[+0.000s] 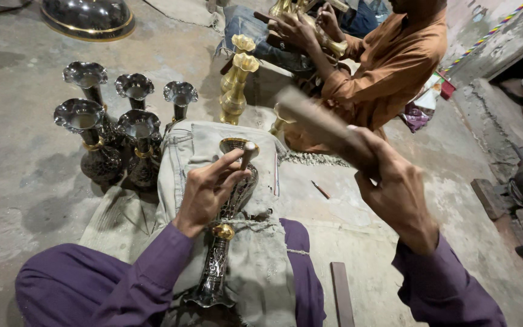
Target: The person sits on the floor holding a punch against the surface of an ornate metal vase and strikes the punch with a wooden mallet, working pattern details into the vase body. The person repositions the punch repeatedly around the vase's fluted upper section while another worker shapes brass items in the background.
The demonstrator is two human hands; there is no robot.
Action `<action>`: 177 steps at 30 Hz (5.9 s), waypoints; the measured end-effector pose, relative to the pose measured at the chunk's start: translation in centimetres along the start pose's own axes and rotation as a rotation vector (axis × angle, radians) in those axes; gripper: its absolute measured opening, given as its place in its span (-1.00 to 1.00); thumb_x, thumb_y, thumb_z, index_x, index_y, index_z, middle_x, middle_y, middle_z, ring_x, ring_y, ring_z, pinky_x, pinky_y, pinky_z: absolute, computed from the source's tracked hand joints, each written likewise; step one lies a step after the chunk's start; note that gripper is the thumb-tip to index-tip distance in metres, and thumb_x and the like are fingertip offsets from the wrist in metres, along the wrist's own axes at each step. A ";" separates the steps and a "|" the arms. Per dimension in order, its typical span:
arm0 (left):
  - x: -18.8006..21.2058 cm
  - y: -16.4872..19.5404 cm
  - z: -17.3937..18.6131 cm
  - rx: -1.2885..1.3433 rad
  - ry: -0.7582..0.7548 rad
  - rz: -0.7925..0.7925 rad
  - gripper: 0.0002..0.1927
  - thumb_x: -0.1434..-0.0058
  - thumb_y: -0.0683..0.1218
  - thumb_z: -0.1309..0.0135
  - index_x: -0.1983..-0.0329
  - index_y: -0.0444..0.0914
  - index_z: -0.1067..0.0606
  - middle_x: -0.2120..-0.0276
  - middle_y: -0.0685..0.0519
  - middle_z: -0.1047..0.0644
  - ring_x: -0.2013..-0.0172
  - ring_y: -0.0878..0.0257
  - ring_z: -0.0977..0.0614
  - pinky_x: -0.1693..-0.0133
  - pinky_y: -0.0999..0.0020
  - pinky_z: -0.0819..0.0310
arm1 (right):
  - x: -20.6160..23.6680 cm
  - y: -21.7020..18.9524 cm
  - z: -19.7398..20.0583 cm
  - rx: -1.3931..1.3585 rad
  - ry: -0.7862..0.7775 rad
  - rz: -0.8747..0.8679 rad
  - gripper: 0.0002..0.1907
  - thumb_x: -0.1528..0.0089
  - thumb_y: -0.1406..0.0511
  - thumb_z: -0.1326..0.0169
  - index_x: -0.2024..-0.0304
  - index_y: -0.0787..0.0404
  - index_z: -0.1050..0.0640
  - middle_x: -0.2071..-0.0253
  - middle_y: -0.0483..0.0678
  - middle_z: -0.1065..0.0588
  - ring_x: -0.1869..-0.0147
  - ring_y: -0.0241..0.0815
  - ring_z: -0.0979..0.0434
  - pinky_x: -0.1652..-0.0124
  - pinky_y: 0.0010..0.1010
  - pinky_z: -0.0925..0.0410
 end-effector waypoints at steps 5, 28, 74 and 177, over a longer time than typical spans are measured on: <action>-0.3 0.0 0.0 0.020 -0.024 0.013 -0.56 -0.34 -0.06 -0.13 -0.29 -0.01 -0.44 0.20 0.04 -0.72 0.32 0.25 -0.79 0.29 0.32 -0.72 | 0.4 0.8 -1.1 0.193 -0.137 -0.077 -0.45 -0.26 0.35 -0.21 -0.29 -0.18 -0.49 0.15 -0.02 -0.64 0.25 -0.03 -0.65 0.26 -0.17 -0.47; -1.1 2.4 1.0 0.006 -0.034 -0.015 -0.53 -0.28 -0.14 -0.20 -0.27 -0.08 -0.48 0.18 -0.01 -0.71 0.25 0.21 -0.78 0.25 0.31 -0.70 | 2.3 1.2 -2.2 0.095 -0.070 -0.021 -0.37 -0.21 0.37 -0.15 -0.34 -0.12 -0.43 0.12 -0.04 -0.63 0.24 -0.15 -0.62 0.29 -0.33 -0.47; -3.8 1.4 1.2 0.102 -0.125 0.219 -0.52 -0.23 -0.09 -0.22 -0.24 -0.09 -0.47 0.24 -0.05 -0.72 0.27 0.19 -0.79 0.22 0.22 -0.74 | 14.8 -2.3 -16.9 -1.482 -0.227 -0.682 -0.72 -0.18 0.44 -0.23 0.16 0.24 -0.39 0.28 -0.04 -0.51 0.16 -0.19 -0.55 0.11 -0.29 -0.45; -3.3 1.1 -0.5 -0.104 -0.102 0.155 -0.55 -0.29 -0.14 -0.16 -0.26 0.00 -0.48 0.28 0.01 -0.72 0.42 0.29 -0.77 0.39 0.36 -0.72 | -2.8 -0.1 -3.0 -0.103 0.082 -0.005 -0.28 -0.07 0.48 -0.10 -0.30 -0.03 -0.46 -0.11 -0.01 -0.59 -0.03 0.04 -0.66 0.11 -0.23 -0.47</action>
Point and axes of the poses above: each hand's wrist, its own x-axis away from the middle knuckle, its own z-axis out of the back of the hand, y = z × x, the point moved 5 cm from there along -x, towards the middle knuckle
